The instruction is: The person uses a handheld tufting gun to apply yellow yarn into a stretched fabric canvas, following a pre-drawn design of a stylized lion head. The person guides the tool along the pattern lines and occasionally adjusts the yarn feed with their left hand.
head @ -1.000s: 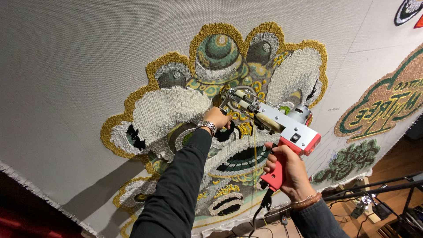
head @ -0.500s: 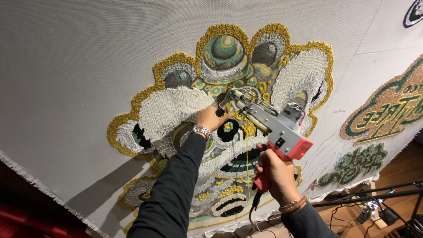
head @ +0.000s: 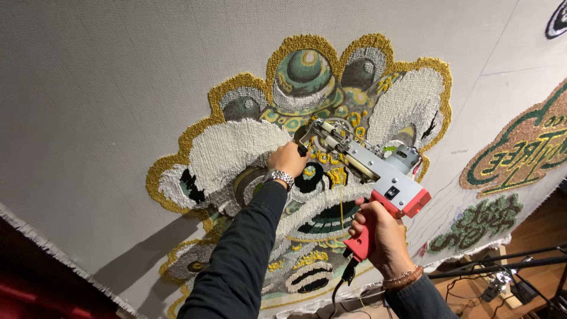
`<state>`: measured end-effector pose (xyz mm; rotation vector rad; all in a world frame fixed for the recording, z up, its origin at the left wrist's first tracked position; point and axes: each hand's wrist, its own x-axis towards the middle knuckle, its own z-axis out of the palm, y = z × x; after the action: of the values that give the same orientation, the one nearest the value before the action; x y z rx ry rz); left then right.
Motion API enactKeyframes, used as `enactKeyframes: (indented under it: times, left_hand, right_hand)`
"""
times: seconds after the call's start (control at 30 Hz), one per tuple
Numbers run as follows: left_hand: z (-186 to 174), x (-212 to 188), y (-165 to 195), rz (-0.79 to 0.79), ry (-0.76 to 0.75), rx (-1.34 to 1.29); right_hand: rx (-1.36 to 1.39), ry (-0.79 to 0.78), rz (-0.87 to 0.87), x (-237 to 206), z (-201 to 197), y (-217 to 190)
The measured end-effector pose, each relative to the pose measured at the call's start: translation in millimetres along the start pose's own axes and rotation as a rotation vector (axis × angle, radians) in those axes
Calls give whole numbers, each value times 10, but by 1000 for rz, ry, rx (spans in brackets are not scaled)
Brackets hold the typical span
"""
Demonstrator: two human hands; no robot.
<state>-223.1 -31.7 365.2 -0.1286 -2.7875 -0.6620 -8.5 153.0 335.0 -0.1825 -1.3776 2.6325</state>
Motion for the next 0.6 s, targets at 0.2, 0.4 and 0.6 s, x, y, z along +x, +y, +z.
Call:
enactKeyframes:
  times: [0.2, 0.4, 0.6]
  left_hand:
    - [14, 20, 13, 15, 25, 3]
    - [27, 12, 26, 19, 5, 33]
    - [-39, -6, 59, 19, 5, 5]
  right_hand:
    - [10, 20, 18, -36, 6, 27]
    - [32, 21, 31, -25, -5, 50]
    - [86, -9, 54, 8, -28, 53]
